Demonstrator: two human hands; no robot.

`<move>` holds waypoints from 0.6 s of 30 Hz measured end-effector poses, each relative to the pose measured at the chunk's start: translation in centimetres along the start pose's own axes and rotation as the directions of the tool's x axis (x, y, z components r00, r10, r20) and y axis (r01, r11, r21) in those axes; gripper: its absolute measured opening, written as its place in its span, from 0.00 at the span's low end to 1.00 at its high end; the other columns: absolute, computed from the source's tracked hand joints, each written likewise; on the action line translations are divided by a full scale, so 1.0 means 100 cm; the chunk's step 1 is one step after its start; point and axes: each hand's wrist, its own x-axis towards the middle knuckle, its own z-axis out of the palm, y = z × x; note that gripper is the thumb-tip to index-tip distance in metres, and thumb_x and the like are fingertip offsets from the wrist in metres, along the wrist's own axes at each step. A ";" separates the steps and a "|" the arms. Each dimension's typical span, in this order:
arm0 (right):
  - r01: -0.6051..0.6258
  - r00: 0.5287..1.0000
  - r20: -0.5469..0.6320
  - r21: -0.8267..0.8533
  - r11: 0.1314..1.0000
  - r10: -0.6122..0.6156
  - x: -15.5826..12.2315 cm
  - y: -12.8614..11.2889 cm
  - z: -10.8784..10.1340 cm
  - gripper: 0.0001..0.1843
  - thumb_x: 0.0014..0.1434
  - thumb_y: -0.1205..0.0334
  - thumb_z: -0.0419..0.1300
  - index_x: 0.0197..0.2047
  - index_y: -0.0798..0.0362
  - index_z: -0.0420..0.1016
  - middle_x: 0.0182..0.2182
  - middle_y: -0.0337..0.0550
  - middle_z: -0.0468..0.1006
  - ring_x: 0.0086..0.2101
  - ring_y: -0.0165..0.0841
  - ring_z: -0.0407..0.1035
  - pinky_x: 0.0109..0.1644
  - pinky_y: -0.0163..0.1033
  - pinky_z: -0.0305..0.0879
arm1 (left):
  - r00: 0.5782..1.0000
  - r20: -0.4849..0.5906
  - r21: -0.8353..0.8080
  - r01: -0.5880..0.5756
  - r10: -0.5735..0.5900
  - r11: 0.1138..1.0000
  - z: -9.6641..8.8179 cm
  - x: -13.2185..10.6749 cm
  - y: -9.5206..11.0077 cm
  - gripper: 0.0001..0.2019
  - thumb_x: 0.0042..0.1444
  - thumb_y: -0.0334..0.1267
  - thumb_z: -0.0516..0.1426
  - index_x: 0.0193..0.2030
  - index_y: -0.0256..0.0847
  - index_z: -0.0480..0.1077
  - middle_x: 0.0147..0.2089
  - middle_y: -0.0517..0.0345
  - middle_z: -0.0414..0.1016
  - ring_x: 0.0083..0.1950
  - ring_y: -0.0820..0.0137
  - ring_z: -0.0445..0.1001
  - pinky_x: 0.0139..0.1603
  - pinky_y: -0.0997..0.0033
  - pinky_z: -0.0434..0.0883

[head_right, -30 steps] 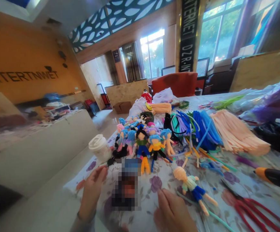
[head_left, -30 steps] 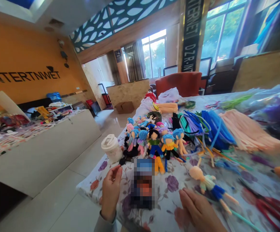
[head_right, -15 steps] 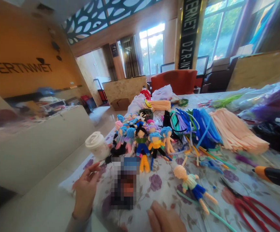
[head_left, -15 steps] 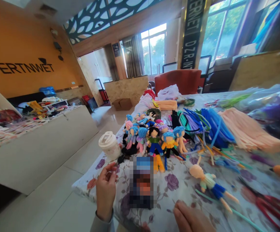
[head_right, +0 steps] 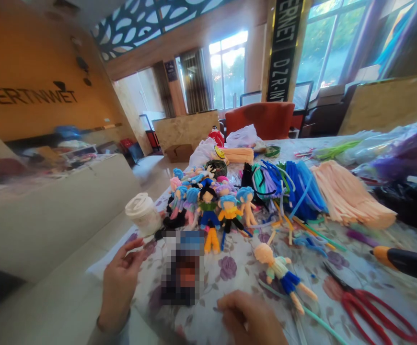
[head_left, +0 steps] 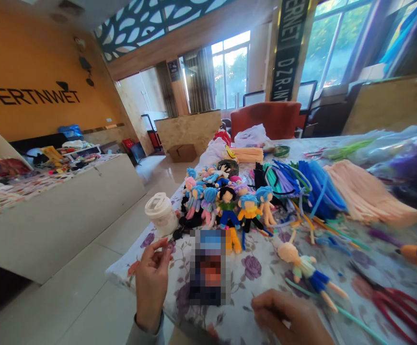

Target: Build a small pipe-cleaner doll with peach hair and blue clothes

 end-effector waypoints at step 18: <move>-0.205 0.979 -0.082 -0.378 0.903 0.188 0.057 -0.069 0.051 0.23 0.59 0.57 0.56 0.57 0.55 0.62 0.45 0.52 0.73 0.42 0.45 0.73 0.43 0.44 0.66 | 1.000 -0.018 -0.015 0.005 -0.005 1.000 0.009 -0.002 -0.019 0.17 0.50 0.44 0.61 0.45 0.39 0.73 0.46 0.48 0.78 0.42 0.62 0.78 0.47 0.59 0.73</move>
